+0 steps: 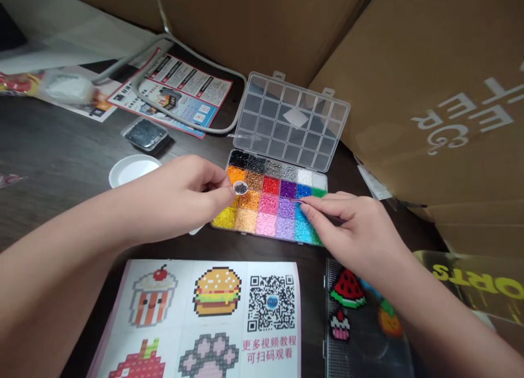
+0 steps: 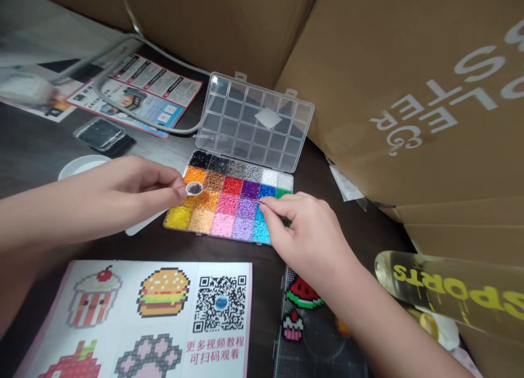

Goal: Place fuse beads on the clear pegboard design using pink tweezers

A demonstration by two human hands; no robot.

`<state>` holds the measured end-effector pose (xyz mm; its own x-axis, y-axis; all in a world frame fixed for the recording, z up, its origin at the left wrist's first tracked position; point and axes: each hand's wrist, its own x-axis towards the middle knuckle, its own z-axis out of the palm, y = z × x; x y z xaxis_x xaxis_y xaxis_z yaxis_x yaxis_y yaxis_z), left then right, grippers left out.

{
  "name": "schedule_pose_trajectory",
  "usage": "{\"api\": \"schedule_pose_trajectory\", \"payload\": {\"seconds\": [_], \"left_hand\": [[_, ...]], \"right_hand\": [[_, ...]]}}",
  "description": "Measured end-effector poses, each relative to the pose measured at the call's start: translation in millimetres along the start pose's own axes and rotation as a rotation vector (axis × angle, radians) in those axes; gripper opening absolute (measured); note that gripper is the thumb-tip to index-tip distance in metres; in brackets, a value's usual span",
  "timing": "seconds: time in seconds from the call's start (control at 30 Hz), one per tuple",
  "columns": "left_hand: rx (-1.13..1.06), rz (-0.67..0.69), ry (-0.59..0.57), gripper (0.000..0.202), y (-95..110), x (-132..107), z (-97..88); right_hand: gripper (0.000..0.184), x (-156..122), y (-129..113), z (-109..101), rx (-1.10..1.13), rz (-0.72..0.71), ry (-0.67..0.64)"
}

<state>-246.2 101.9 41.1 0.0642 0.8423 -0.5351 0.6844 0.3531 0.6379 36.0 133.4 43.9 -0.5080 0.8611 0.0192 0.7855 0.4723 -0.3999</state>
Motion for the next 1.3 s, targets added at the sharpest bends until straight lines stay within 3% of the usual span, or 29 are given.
{"api": "schedule_pose_trajectory", "payload": {"seconds": [1.3], "left_hand": [[-0.004, 0.058, 0.010, 0.031, -5.5, 0.3, 1.4]], "right_hand": [[0.026, 0.7, -15.9, 2.9, -0.159, 0.012, -0.003]]}}
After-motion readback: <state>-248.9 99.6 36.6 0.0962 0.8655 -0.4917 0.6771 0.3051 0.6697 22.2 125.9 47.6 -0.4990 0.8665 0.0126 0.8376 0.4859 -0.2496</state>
